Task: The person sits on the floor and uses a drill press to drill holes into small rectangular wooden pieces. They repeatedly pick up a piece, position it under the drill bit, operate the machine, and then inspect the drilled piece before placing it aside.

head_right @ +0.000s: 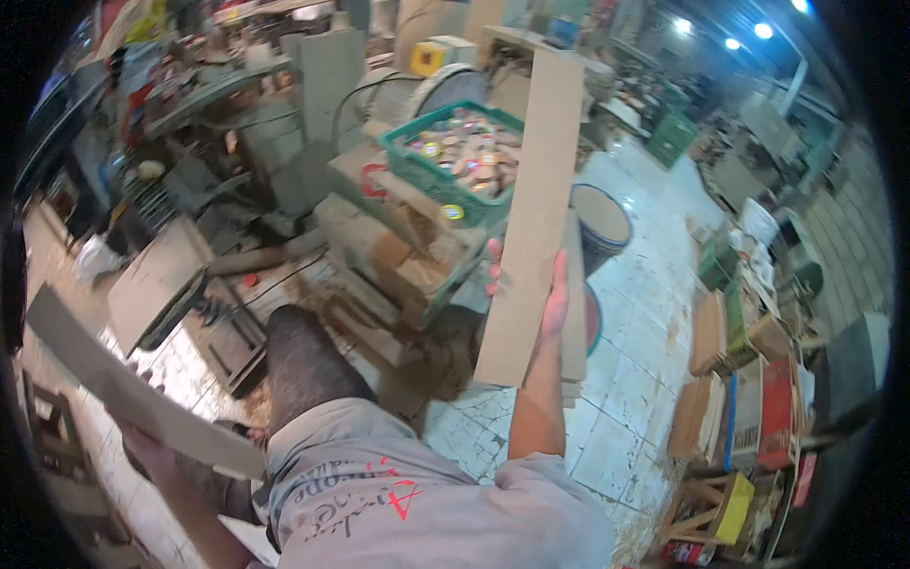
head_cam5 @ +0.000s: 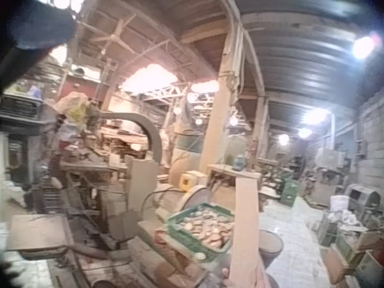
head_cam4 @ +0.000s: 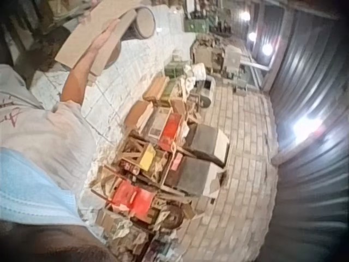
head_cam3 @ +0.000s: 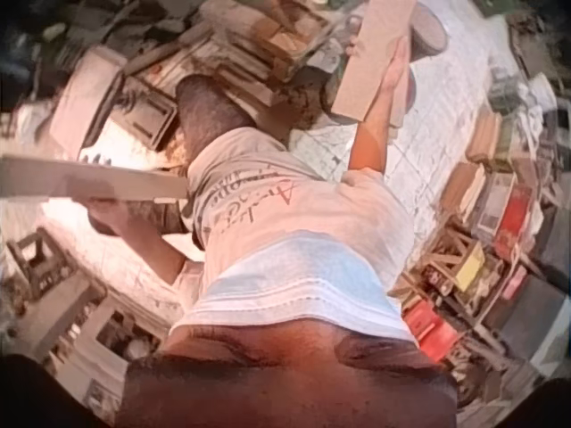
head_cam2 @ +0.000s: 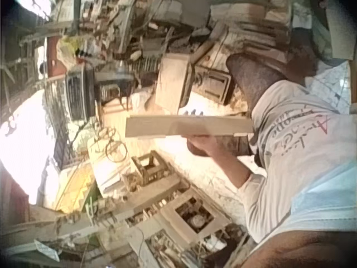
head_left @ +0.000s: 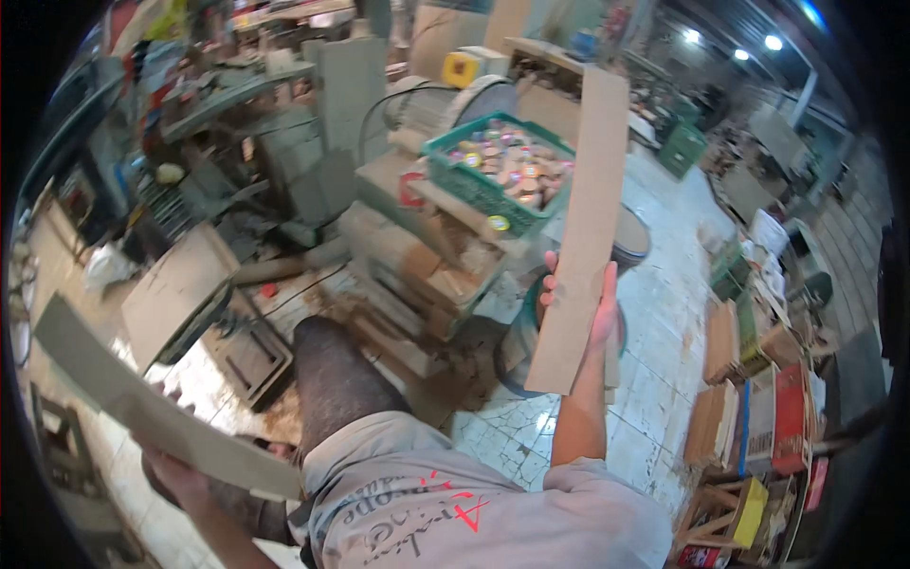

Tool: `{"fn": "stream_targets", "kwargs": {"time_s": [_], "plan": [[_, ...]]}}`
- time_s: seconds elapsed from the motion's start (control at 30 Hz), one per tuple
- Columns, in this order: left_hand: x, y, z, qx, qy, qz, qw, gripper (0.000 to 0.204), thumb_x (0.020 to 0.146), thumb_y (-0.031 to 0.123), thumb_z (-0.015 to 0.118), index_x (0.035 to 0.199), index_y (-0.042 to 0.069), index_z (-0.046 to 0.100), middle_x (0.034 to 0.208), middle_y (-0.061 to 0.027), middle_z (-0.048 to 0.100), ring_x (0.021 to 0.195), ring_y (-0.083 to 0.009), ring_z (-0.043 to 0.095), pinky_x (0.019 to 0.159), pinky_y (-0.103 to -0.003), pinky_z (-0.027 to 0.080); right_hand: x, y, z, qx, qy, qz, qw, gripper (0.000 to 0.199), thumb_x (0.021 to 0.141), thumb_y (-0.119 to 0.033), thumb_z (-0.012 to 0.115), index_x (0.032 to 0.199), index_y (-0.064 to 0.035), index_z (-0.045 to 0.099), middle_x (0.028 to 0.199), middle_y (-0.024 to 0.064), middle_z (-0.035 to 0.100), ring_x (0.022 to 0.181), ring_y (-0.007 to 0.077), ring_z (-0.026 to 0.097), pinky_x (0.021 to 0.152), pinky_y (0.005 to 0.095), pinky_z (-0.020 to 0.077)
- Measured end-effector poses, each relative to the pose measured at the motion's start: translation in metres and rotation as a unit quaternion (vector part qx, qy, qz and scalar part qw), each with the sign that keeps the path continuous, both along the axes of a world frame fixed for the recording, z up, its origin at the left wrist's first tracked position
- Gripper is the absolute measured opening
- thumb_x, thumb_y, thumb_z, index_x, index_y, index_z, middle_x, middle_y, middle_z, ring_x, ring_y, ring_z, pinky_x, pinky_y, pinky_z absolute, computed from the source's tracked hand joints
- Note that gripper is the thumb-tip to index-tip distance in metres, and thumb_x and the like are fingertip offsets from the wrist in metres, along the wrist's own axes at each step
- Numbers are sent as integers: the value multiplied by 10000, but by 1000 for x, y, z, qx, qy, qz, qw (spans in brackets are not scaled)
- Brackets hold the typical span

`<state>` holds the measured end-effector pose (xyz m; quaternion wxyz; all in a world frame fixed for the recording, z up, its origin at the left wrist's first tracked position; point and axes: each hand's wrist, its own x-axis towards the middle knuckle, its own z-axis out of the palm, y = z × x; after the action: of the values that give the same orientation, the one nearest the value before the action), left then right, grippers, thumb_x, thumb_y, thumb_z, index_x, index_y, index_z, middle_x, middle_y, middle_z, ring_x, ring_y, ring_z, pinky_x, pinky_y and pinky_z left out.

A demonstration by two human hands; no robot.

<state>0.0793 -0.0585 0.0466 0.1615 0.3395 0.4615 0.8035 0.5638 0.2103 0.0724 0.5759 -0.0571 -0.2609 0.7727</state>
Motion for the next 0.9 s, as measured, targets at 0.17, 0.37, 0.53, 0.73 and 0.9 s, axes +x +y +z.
{"fn": "stream_targets", "kwargs": {"time_s": [0.17,0.37,0.53,0.73,0.9], "plan": [[4,27,41,73,-63,29,995,717,955,621,301,1398,60,359,1284,-239,505,1037,-315,594,808,-418,544,-63,-19,-5,26,-87,45,995,801,925,-626,393,1417,2,328,1299,210,495,862,279,598,709,372,534],[11,31,79,146,-27,-20,989,717,962,621,275,1373,45,389,1239,-219,523,984,-291,599,754,-400,548,-147,-28,-12,103,-196,217,951,812,922,-611,408,1414,30,326,1280,239,508,979,285,595,792,395,519],[19,48,72,139,-23,-79,987,738,962,632,238,1336,20,412,1225,-188,512,979,-256,595,770,-384,546,-179,-24,-16,176,-199,260,928,741,924,-504,523,1372,67,375,1294,219,526,1062,262,579,886,378,488],[22,62,68,115,-54,-84,988,748,959,637,246,1328,12,423,1232,-190,517,1004,-257,597,778,-383,551,-190,-21,-13,183,-218,260,923,712,929,-473,537,1376,57,373,1301,219,517,1087,267,573,900,377,495],[23,73,67,119,-54,-110,985,748,960,633,235,1326,10,427,1215,-194,525,983,-260,603,766,-390,557,-197,-22,-12,228,-298,147,915,740,804,-229,727,1406,2,365,1258,171,514,1099,253,540,932,345,451]]}}
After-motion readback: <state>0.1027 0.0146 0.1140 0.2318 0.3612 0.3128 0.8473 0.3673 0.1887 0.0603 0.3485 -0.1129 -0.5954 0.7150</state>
